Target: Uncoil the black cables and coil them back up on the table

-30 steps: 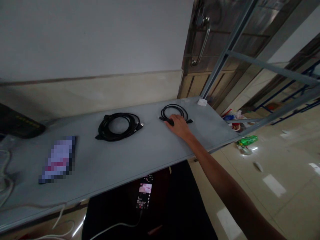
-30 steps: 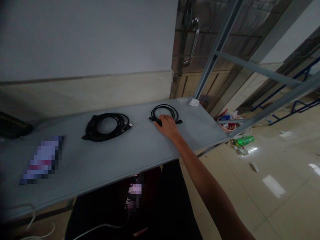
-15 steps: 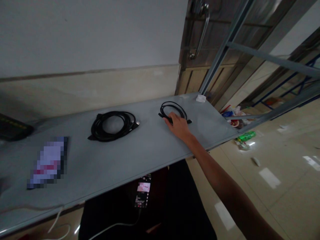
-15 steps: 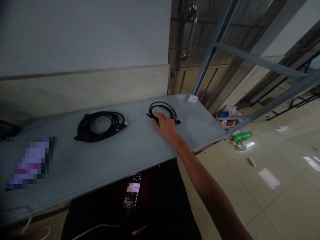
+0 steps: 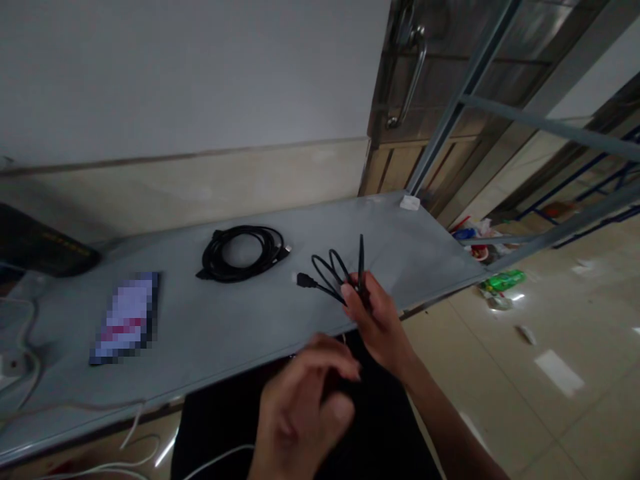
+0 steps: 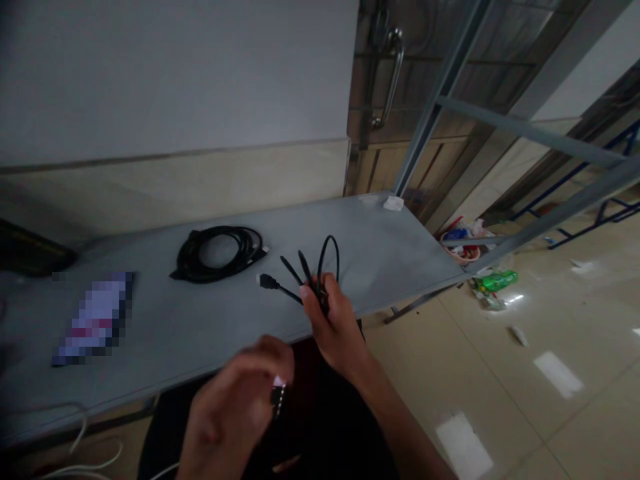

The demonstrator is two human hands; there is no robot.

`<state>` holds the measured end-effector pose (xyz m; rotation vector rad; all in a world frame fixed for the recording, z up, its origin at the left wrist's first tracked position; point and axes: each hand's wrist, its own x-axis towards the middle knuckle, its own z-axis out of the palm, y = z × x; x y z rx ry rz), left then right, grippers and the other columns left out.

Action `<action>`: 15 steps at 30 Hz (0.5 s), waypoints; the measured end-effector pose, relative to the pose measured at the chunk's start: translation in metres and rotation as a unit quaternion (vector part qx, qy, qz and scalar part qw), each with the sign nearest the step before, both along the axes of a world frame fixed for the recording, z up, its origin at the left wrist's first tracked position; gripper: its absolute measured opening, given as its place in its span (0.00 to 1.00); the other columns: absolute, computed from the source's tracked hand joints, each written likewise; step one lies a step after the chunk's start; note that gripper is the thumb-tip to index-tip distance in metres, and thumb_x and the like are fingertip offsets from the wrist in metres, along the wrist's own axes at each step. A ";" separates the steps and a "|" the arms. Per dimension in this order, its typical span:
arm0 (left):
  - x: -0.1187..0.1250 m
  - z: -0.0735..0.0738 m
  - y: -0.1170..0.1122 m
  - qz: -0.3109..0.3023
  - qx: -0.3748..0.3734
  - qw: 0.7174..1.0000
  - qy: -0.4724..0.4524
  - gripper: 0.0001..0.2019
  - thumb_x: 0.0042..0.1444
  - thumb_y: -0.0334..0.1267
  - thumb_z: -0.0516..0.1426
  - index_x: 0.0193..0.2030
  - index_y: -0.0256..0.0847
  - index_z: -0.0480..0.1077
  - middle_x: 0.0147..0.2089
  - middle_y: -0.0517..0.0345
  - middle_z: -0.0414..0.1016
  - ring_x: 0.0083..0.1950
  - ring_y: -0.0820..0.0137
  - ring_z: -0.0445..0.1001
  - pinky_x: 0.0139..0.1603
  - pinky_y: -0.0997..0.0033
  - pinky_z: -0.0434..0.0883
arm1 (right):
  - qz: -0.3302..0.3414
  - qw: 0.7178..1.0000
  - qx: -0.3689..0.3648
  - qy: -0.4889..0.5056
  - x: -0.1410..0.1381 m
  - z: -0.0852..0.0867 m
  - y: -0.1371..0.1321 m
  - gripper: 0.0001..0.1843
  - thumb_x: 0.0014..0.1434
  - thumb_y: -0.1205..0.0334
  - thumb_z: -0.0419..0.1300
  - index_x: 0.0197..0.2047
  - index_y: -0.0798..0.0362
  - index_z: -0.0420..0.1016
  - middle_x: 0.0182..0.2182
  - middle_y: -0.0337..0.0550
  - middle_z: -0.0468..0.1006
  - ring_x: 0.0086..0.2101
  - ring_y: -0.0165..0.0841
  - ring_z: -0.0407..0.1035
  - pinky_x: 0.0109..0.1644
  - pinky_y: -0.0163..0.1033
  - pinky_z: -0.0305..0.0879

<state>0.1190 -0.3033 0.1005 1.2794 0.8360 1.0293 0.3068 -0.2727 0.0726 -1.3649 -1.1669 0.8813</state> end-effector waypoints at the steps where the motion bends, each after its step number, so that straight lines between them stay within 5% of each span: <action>1: 0.000 0.000 0.007 0.012 0.003 1.000 -0.007 0.14 0.69 0.57 0.69 0.48 0.51 0.82 0.49 0.50 0.82 0.52 0.54 0.81 0.55 0.53 0.82 | 0.017 0.999 -0.002 0.032 -0.007 0.005 -0.004 0.21 0.77 0.34 0.60 0.52 0.44 0.72 0.35 0.38 0.74 0.34 0.35 0.71 0.39 0.41 0.72; 5: -0.002 -0.001 0.032 0.064 0.010 0.998 -0.018 0.14 0.72 0.55 0.67 0.52 0.49 0.81 0.51 0.51 0.81 0.54 0.58 0.80 0.58 0.60 0.79 | 0.086 0.993 0.010 0.086 -0.033 0.019 -0.013 0.21 0.78 0.35 0.59 0.56 0.43 0.77 0.35 0.38 0.76 0.36 0.36 0.74 0.44 0.44 0.75; 8: -0.011 -0.004 0.038 0.092 0.005 0.996 -0.008 0.15 0.73 0.55 0.67 0.51 0.46 0.81 0.49 0.53 0.82 0.49 0.62 0.80 0.54 0.65 0.78 | 0.127 0.988 0.021 0.089 -0.045 0.028 -0.017 0.20 0.79 0.37 0.59 0.61 0.39 0.80 0.44 0.41 0.82 0.43 0.38 0.78 0.53 0.46 0.79; 12: -0.027 -0.006 0.038 0.119 -0.019 0.993 -0.008 0.13 0.71 0.51 0.69 0.53 0.46 0.80 0.51 0.55 0.83 0.51 0.63 0.82 0.57 0.66 0.78 | 0.180 0.981 0.035 0.057 -0.046 0.038 -0.024 0.20 0.80 0.40 0.59 0.66 0.36 0.80 0.60 0.42 0.83 0.61 0.41 0.78 0.71 0.51 0.74; 15: -0.040 0.000 0.039 0.137 -0.037 0.990 -0.013 0.18 0.70 0.53 0.70 0.57 0.45 0.81 0.52 0.53 0.85 0.52 0.60 0.84 0.59 0.62 0.79 | 0.186 0.982 0.013 0.023 -0.034 0.040 -0.030 0.22 0.82 0.40 0.55 0.68 0.39 0.78 0.58 0.45 0.85 0.61 0.41 0.79 0.71 0.53 0.74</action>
